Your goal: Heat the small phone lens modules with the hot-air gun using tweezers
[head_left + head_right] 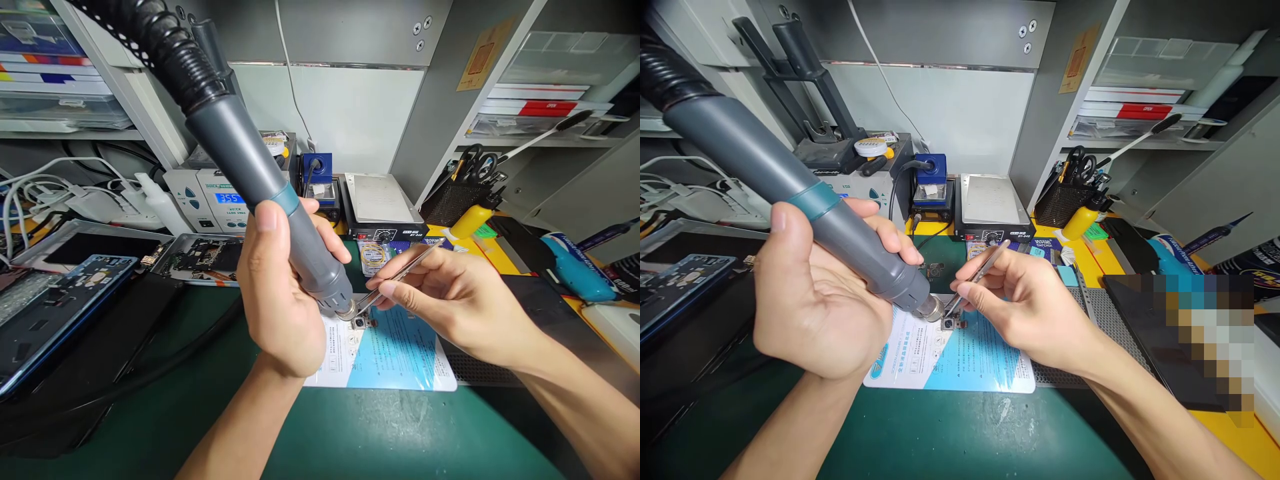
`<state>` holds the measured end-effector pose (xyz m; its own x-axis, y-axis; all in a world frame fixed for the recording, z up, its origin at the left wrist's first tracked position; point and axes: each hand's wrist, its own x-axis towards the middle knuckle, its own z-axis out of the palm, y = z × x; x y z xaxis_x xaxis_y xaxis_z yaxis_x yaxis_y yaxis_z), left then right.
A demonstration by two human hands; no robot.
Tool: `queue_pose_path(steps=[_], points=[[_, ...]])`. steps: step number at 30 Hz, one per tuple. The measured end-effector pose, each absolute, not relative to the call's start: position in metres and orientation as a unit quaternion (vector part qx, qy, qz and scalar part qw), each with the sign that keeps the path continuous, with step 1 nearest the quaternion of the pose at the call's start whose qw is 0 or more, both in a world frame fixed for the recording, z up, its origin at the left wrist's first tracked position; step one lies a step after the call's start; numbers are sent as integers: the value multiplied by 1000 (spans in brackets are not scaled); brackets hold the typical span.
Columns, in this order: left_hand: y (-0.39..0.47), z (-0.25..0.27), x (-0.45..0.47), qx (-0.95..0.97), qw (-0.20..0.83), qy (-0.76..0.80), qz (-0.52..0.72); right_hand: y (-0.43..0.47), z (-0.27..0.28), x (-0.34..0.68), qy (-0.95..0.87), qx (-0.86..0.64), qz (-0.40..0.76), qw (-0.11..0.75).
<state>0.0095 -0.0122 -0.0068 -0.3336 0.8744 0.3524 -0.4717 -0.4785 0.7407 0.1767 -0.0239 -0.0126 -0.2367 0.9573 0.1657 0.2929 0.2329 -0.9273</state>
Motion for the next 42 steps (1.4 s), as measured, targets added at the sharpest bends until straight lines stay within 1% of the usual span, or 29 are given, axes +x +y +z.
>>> queue_pose_path(steps=[15, 23, 27, 31, 36, 42], points=[[-14, -5, 10, 373, 444, 271, 768, -27, -19, 176, -677, -466, 412, 394], [-13, -6, 10, 378, 435, 277, 769, -23, -16, 174, -615, -480, 470, 413], [-13, -6, 10, 380, 437, 267, 770, -21, -15, 175, -593, -488, 480, 424], [-13, -5, 8, 375, 439, 264, 773, -21, -14, 175, -596, -485, 478, 426], [-12, -5, 7, 361, 449, 254, 776, -23, -13, 172, -627, -486, 448, 413], [-13, -5, 8, 378, 440, 268, 769, -23, -14, 170, -633, -485, 437, 415]])
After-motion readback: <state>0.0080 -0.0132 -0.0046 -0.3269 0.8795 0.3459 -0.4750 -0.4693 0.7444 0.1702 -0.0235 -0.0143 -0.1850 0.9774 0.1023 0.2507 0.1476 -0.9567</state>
